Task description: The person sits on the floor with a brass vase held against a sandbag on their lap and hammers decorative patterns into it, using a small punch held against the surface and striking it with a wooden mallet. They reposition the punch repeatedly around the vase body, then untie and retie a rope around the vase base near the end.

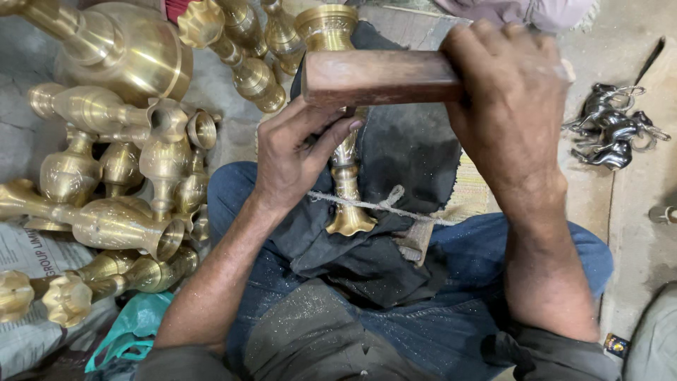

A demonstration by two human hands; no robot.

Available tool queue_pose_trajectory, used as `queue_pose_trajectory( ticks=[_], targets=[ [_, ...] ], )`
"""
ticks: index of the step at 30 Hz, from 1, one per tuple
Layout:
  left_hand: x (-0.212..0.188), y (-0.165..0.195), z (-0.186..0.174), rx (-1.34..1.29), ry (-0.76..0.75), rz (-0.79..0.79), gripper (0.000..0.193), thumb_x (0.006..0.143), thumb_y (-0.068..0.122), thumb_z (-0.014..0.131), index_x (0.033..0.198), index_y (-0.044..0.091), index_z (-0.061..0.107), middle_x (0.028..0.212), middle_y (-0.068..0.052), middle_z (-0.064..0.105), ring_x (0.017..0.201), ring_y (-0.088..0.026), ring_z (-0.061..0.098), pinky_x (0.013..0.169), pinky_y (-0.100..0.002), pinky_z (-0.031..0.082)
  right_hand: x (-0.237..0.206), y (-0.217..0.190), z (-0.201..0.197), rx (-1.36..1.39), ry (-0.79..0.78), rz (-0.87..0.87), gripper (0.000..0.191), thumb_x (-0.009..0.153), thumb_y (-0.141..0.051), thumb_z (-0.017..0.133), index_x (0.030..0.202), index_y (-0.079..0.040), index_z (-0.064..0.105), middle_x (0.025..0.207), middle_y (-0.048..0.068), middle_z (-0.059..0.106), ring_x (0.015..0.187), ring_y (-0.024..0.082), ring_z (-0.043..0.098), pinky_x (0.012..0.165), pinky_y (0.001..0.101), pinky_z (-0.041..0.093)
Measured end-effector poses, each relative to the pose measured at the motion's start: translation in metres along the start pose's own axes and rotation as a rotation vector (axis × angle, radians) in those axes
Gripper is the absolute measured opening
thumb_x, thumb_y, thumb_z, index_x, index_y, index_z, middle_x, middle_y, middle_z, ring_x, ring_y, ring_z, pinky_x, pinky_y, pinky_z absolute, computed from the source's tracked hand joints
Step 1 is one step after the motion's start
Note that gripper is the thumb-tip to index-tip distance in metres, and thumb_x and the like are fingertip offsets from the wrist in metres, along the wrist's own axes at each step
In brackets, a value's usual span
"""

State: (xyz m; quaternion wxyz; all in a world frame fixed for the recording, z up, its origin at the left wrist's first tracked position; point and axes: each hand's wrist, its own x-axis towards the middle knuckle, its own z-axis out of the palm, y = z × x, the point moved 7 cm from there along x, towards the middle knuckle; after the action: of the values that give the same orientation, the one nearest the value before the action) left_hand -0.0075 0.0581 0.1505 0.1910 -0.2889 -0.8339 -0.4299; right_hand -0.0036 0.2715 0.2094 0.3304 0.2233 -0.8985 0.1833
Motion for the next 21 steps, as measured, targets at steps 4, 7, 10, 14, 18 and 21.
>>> queue_pose_trajectory(
  ticks=[4,7,10,14,18,21],
  targets=[
    [0.001,0.001,-0.003,-0.02,0.006,-0.006,0.035,0.097,0.012,0.081,0.129,0.003,0.069,0.105,-0.006,0.072,0.095,-0.015,0.075,0.076,-0.028,0.064,0.002,0.014,0.014,0.578,-0.126,0.417,0.026,0.096,-0.006,0.071,0.116,-0.006,0.054,0.083,0.004,0.064,0.075,0.023,0.067,0.07,0.0385,0.052],
    [0.002,0.002,-0.003,-0.013,-0.004,0.004,0.026,0.097,0.012,0.083,0.12,0.008,0.073,0.108,-0.006,0.075,0.094,-0.015,0.075,0.076,-0.028,0.064,0.011,-0.016,-0.004,-0.229,-0.022,-0.063,0.022,0.09,0.0,0.08,0.103,-0.004,0.063,0.085,0.011,0.068,0.078,0.028,0.068,0.067,0.0428,0.05],
    [0.002,0.0,-0.003,-0.015,-0.01,-0.049,0.035,0.096,0.012,0.083,0.129,0.003,0.071,0.102,-0.006,0.072,0.093,-0.014,0.075,0.075,-0.029,0.062,0.009,-0.001,-0.002,0.653,-0.003,0.171,0.046,0.098,-0.001,0.069,0.138,0.002,0.047,0.113,0.012,0.064,0.105,0.023,0.067,0.086,0.0398,0.052],
    [0.002,0.002,-0.005,-0.014,-0.002,-0.018,0.029,0.097,0.011,0.083,0.122,0.006,0.072,0.107,-0.007,0.074,0.094,-0.015,0.075,0.076,-0.029,0.062,0.007,-0.01,-0.001,0.028,-0.027,0.015,0.028,0.091,-0.005,0.078,0.109,-0.004,0.057,0.093,0.01,0.068,0.088,0.027,0.07,0.077,0.0414,0.053],
    [0.0,0.001,-0.006,0.017,-0.005,0.007,0.027,0.098,0.012,0.083,0.122,0.008,0.073,0.106,-0.005,0.074,0.095,-0.014,0.075,0.079,-0.03,0.062,0.006,-0.007,0.003,0.067,-0.061,0.024,0.027,0.092,-0.003,0.079,0.109,-0.003,0.058,0.093,0.011,0.067,0.087,0.029,0.069,0.077,0.0439,0.051],
    [0.001,-0.007,-0.003,-0.035,-0.027,-0.015,0.029,0.098,0.014,0.082,0.124,0.006,0.072,0.105,-0.005,0.074,0.092,-0.014,0.074,0.075,-0.029,0.062,0.005,-0.003,0.004,0.256,-0.054,0.075,0.029,0.095,0.001,0.075,0.113,0.001,0.054,0.102,0.013,0.066,0.095,0.029,0.069,0.079,0.0425,0.053]
  ],
)
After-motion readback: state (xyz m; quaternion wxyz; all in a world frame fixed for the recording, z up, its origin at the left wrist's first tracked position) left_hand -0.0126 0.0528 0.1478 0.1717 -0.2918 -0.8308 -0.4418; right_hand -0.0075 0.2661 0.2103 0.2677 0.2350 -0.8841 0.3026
